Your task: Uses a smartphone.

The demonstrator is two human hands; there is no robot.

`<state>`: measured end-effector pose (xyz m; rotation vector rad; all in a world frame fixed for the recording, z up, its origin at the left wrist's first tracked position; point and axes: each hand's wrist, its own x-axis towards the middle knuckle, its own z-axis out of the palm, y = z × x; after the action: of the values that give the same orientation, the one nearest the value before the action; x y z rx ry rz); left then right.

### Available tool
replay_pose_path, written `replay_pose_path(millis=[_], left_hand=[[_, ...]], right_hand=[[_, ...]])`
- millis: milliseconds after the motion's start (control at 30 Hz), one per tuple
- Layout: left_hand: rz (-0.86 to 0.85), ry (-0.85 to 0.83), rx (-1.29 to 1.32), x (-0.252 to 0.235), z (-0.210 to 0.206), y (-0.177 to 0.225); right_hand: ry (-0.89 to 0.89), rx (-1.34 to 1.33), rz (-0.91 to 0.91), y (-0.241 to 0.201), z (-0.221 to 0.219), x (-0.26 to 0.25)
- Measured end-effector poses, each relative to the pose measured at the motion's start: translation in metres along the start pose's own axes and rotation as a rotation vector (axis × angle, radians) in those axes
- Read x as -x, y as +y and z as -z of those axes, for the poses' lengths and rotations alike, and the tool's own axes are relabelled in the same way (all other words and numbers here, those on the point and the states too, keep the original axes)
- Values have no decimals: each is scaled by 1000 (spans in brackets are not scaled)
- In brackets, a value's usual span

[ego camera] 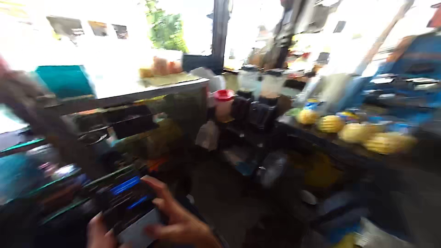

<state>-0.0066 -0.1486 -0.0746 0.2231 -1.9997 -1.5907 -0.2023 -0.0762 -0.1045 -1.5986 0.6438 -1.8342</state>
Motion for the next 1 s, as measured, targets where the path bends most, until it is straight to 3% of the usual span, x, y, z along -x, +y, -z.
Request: replay_pose_path(millis=[100, 200, 433, 1000], left_hand=[[44, 74, -39, 1, -10, 9], [64, 34, 11, -3, -6, 6], [97, -13, 60, -1, -6, 13], [101, 24, 99, -4, -8, 8]], right_hand=[[2, -49, -127, 4, -4, 4], [-13, -166, -237, 7, -5, 6], [87, -273, -260, 12, -6, 7], [21, -346, -250, 14, -3, 6]])
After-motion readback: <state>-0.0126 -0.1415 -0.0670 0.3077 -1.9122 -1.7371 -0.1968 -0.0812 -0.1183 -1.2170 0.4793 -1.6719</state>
